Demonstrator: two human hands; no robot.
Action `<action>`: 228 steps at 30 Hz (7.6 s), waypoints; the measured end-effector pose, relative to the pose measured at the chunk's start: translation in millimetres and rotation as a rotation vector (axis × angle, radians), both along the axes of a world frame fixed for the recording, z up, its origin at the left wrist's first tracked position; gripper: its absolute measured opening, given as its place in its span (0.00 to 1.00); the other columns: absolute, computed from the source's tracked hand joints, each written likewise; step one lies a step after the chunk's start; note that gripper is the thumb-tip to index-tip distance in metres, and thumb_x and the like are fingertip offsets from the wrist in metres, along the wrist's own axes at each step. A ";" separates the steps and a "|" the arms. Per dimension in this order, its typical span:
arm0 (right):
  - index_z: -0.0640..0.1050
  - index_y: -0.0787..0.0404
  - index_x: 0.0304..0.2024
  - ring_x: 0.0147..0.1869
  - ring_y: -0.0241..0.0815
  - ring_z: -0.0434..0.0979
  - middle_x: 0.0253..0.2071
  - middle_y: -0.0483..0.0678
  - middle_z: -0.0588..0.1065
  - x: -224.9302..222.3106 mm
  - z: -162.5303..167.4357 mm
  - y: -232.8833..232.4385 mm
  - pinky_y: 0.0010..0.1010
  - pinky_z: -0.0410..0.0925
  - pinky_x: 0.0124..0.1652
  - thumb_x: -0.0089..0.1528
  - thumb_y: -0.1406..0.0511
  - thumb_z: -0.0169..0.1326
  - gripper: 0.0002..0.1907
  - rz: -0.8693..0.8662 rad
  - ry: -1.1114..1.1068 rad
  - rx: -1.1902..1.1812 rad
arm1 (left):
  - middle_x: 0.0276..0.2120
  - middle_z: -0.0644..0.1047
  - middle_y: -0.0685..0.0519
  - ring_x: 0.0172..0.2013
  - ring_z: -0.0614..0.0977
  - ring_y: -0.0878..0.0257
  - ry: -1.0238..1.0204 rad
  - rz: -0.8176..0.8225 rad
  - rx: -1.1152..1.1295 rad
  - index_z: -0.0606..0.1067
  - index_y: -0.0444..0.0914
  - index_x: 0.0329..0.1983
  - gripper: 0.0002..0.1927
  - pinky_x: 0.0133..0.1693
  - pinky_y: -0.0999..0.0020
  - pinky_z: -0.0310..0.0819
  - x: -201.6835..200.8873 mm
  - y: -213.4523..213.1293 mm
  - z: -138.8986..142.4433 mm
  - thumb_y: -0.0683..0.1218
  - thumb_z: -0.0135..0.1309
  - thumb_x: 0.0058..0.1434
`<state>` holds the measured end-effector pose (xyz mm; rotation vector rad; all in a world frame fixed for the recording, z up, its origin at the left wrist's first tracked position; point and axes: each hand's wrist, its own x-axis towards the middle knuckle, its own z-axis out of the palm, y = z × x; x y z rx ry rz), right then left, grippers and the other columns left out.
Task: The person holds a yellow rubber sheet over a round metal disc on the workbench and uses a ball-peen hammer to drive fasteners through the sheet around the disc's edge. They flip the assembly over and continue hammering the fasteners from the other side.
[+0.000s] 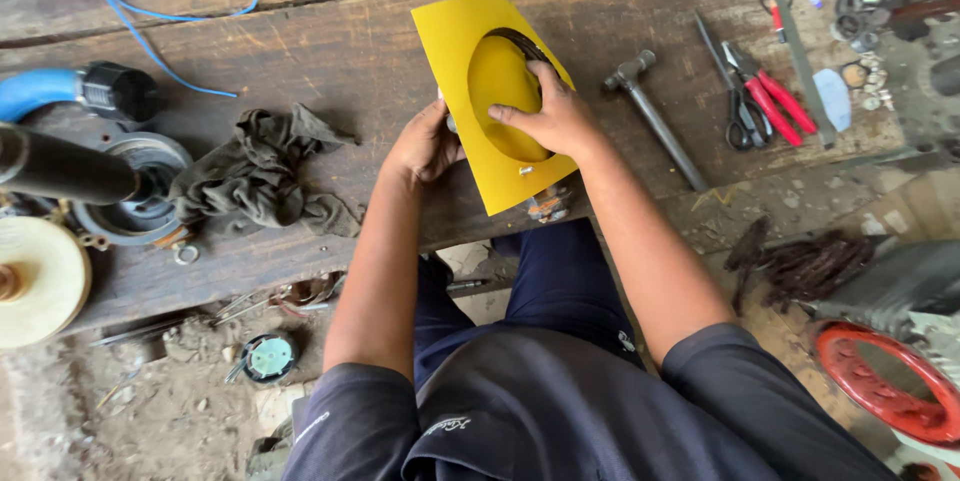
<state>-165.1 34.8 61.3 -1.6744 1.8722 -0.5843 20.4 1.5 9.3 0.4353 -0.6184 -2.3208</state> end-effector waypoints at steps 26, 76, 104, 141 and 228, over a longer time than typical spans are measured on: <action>0.49 0.55 0.76 0.66 0.62 0.71 0.68 0.66 0.62 12.3 39.0 27.7 0.46 0.69 0.58 0.47 0.44 0.69 0.65 -0.155 -0.043 -0.019 | 0.40 0.81 0.51 0.40 0.84 0.60 -0.676 0.369 -0.018 0.77 0.35 0.48 0.15 0.46 0.60 0.81 -6.2 25.8 46.3 0.50 0.48 0.70; 0.75 0.61 0.46 0.46 0.44 0.81 0.43 0.51 0.79 -0.1 25.4 15.7 0.34 0.74 0.44 0.54 0.73 0.62 0.18 -0.345 -0.768 -0.332 | 0.46 0.79 0.47 0.41 0.84 0.59 -0.963 0.526 -0.355 0.66 0.36 0.57 0.25 0.35 0.64 0.81 -2.1 58.3 27.6 0.42 0.61 0.58; 0.70 0.61 0.66 0.51 0.39 0.76 0.54 0.51 0.75 -150.2 -25.2 84.2 0.33 0.72 0.48 0.72 0.63 0.67 0.25 -0.270 -0.407 -0.556 | 0.45 0.80 0.53 0.40 0.82 0.60 -0.999 0.406 -0.186 0.71 0.41 0.60 0.26 0.36 0.60 0.79 8.0 37.2 17.1 0.54 0.59 0.62; 0.79 0.57 0.47 0.60 0.54 0.72 0.51 0.51 0.73 -23.0 -80.9 92.6 0.45 0.64 0.60 0.61 0.64 0.66 0.13 0.000 0.010 -0.541 | 0.55 0.73 0.46 0.48 0.81 0.55 -0.874 0.813 -0.066 0.61 0.42 0.63 0.33 0.41 0.52 0.83 98.0 129.0 -41.6 0.55 0.62 0.59; 0.82 0.56 0.48 0.74 0.53 0.67 0.61 0.49 0.76 -35.0 -88.9 111.6 0.61 0.53 0.68 0.68 0.67 0.55 0.07 0.294 0.239 -0.576 | 0.74 0.45 0.25 0.73 0.46 0.27 -1.898 0.120 -1.443 0.60 0.42 0.77 0.60 0.68 0.30 0.39 59.0 122.5 -22.4 0.87 0.41 0.53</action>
